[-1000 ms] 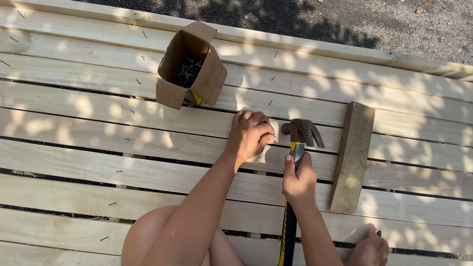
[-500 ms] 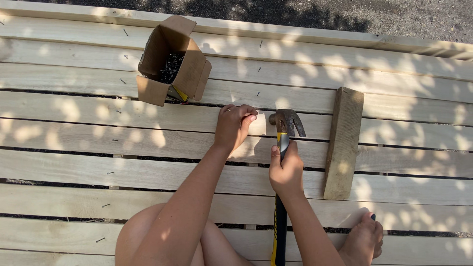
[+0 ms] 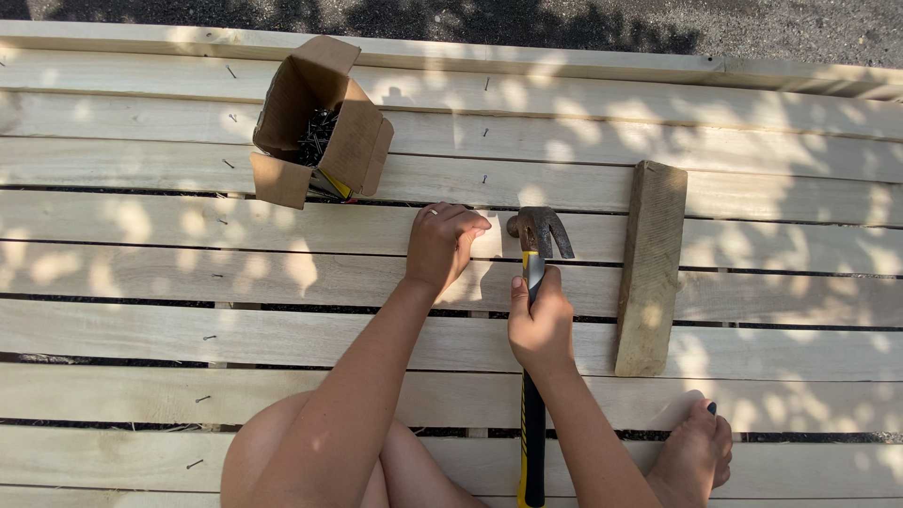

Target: The person sits on a wooden slatted platform and hammers nails into the slats. They take nails one at a time from an open cardboard box, position each nail on a slat, and drive it in with a hammer, working across different slats.

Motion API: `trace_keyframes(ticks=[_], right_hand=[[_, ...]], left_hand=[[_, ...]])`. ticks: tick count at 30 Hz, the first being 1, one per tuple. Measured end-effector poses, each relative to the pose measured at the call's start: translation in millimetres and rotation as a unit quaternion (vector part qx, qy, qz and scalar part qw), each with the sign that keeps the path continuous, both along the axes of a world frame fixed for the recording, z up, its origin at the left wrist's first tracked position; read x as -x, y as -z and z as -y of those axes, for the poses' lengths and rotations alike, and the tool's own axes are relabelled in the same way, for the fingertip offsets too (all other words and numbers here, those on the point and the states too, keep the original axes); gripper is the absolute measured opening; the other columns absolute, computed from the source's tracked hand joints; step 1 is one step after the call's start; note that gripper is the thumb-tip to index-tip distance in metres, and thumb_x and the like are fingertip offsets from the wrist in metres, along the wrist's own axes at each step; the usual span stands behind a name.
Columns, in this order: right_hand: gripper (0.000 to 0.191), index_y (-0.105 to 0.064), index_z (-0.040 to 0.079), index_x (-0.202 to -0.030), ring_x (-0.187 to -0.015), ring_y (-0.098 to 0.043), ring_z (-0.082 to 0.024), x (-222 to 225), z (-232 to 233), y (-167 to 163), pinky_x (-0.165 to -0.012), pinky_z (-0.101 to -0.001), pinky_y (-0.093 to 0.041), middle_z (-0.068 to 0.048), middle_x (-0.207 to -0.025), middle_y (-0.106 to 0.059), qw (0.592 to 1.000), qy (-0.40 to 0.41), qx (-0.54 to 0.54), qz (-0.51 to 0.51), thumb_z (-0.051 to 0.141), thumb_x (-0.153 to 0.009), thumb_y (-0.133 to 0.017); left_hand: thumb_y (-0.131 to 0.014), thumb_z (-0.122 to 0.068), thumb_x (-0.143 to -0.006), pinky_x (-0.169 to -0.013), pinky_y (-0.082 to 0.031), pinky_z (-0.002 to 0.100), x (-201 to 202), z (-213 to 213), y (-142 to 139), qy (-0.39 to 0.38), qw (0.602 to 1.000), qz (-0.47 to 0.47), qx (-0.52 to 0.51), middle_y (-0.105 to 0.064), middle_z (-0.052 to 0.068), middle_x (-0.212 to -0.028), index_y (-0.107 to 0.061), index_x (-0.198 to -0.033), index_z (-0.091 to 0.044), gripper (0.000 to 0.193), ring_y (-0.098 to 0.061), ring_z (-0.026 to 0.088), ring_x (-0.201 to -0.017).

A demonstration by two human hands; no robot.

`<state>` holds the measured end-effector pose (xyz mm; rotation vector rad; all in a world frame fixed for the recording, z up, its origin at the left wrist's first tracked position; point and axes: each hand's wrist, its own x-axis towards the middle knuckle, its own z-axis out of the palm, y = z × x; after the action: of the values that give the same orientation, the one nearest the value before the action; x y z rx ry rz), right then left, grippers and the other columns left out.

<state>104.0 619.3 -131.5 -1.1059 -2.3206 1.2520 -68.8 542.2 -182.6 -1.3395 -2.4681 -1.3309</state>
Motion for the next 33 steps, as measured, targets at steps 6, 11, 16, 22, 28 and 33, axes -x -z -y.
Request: trace_keyframes(ticks=[6, 11, 16, 22, 28, 33], right_hand=[[0.025, -0.055, -0.001, -0.102, -0.05, -0.059, -0.018, 9, 4, -28, -0.05, -0.0356, -0.048, -0.009, -0.06, -0.059, 1.0, 0.005, 0.027, 0.011, 0.024, -0.102, -0.057], [0.024, -0.055, 0.001, -0.105, -0.046, -0.05, -0.018, 4, 9, -59, -0.044, -0.0372, -0.044, -0.009, -0.062, -0.055, 0.985, 0.039, 0.165, 0.042, 0.026, -0.104, -0.055], [0.025, -0.051, 0.0, -0.105, -0.05, -0.059, -0.014, 12, 20, -56, -0.049, -0.0326, -0.048, -0.008, -0.062, -0.062, 0.998, -0.053, -0.005, 0.015, 0.024, -0.102, -0.057], [0.021, -0.053, 0.002, -0.102, -0.048, -0.05, -0.013, 11, 13, -65, -0.045, -0.0338, -0.042, -0.006, -0.06, -0.054, 0.996, -0.019, 0.082, -0.009, 0.022, -0.104, -0.055], [0.022, -0.053, -0.001, -0.109, -0.053, -0.049, -0.011, 5, 16, -78, -0.047, -0.0326, -0.043, -0.001, -0.066, -0.054, 0.991, -0.067, 0.028, -0.114, 0.021, -0.107, -0.052], [0.023, -0.051, -0.002, -0.108, -0.049, -0.055, -0.014, 23, 19, -60, -0.049, -0.0327, -0.046, -0.006, -0.06, -0.058, 0.996, -0.081, -0.009, 0.019, 0.02, -0.103, -0.058]], left_hand=[[-0.074, -0.019, -0.089, -0.092, -0.047, 0.041, -2, -2, -3, -0.005, 0.999, 0.029, 0.018, -0.076, -0.005, -0.083, -0.053, -0.128, -0.017, 0.045, -0.07, 0.021, -0.096], [-0.076, -0.015, -0.088, -0.087, -0.052, 0.038, 5, -1, 9, -0.001, 0.999, 0.048, -0.001, -0.075, -0.005, -0.081, -0.051, -0.126, -0.016, 0.046, -0.071, 0.02, -0.09], [-0.077, -0.009, -0.085, -0.079, -0.055, 0.038, 5, -2, 13, -0.022, 0.995, 0.09, 0.031, -0.075, -0.003, -0.082, -0.052, -0.128, -0.017, 0.05, -0.07, 0.024, -0.085], [-0.079, -0.005, -0.079, -0.077, -0.056, 0.038, 10, 3, -3, 0.002, 0.991, 0.131, -0.04, -0.075, 0.001, -0.093, -0.051, -0.128, -0.014, 0.058, -0.072, 0.023, -0.089], [-0.047, 0.022, -0.08, -0.081, -0.055, 0.035, 17, 8, -7, -0.03, 0.985, 0.144, -0.084, -0.055, 0.012, -0.114, -0.049, -0.125, -0.005, 0.052, -0.068, 0.02, -0.091], [-0.045, 0.024, -0.075, -0.08, -0.056, 0.036, 15, 8, -5, -0.012, 0.983, 0.172, -0.059, -0.051, 0.012, -0.114, -0.048, -0.118, -0.005, 0.052, -0.069, 0.021, -0.09]])
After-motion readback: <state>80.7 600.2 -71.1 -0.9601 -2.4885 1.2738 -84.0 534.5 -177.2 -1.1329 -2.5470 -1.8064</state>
